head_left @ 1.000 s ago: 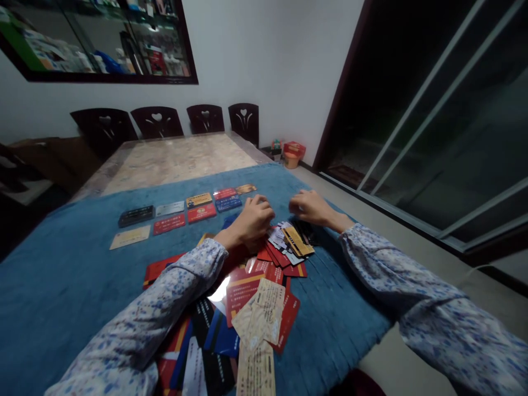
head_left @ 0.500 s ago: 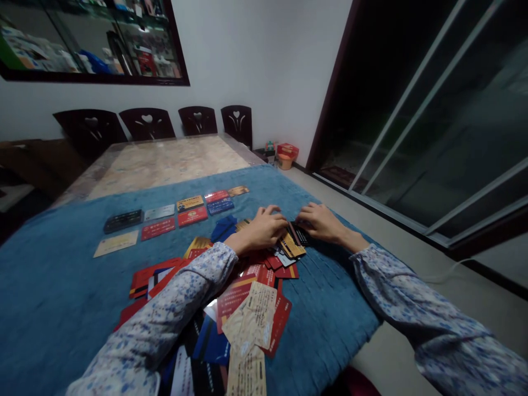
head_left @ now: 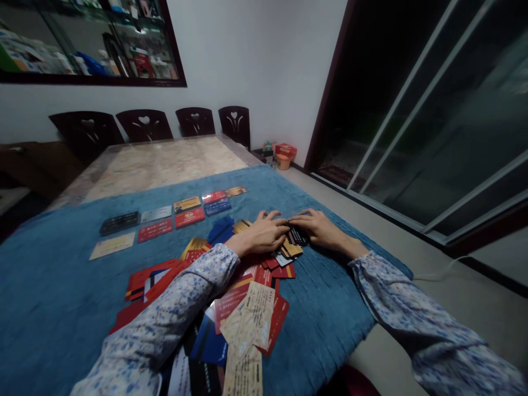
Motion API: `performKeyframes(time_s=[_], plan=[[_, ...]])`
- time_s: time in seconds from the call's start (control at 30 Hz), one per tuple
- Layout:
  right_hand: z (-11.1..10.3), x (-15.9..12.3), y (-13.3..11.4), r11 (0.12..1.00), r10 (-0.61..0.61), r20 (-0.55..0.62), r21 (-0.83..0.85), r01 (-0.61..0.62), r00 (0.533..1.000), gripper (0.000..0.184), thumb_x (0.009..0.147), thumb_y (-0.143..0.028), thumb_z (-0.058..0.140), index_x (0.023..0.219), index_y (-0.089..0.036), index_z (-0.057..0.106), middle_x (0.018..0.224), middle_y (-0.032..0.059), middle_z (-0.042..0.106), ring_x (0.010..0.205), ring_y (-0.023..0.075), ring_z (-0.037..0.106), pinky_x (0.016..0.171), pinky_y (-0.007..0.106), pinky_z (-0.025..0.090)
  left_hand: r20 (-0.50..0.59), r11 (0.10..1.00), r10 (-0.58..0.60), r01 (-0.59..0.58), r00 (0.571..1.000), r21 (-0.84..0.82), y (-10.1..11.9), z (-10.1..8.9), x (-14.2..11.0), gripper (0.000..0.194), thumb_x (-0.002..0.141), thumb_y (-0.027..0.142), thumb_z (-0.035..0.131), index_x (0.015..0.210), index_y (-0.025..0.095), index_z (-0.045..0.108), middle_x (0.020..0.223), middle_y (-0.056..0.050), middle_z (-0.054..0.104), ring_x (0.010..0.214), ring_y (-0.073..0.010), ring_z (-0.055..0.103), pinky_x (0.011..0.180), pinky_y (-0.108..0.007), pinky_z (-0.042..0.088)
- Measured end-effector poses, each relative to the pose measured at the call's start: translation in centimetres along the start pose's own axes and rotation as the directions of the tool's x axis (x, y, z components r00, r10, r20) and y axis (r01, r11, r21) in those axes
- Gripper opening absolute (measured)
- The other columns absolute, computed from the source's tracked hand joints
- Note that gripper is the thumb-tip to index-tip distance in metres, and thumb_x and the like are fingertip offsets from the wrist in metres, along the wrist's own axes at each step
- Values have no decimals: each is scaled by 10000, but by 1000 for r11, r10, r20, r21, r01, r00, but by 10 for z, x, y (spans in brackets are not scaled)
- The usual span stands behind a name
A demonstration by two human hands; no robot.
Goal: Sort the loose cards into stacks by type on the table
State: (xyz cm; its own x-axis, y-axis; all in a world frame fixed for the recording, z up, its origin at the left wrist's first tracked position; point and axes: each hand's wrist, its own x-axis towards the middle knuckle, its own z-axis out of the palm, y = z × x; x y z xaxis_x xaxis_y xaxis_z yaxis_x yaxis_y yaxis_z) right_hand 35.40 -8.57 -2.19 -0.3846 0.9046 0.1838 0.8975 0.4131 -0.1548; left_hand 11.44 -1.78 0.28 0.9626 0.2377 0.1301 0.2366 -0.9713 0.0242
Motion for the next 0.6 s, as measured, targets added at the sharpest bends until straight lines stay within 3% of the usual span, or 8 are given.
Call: performKeyframes(time_s=[0.3,0.6], plan=[[1,0,1,999,-48,-46,7,49,998,441,984,-177,468,1343,-261,710,1367,115,702,1199,317,537,975,532,450,-19,999,-38,38,999,9,-1,-6,-5,365,1033,309,413,1228,198,700,1339,-122,656,1277,-312,483,1019,-497,375],[-5,1,-6,997,-29,-43,-69,26,999,403,1002,-241,484,1315,-280,735,1203,135,728,1033,297,498,869,463,423,-48,1000,-9,8,999,-9,0,-5,-6,283,1010,266,460,1108,197,717,1371,-120,637,1362,-337,422,1058,-523,355]])
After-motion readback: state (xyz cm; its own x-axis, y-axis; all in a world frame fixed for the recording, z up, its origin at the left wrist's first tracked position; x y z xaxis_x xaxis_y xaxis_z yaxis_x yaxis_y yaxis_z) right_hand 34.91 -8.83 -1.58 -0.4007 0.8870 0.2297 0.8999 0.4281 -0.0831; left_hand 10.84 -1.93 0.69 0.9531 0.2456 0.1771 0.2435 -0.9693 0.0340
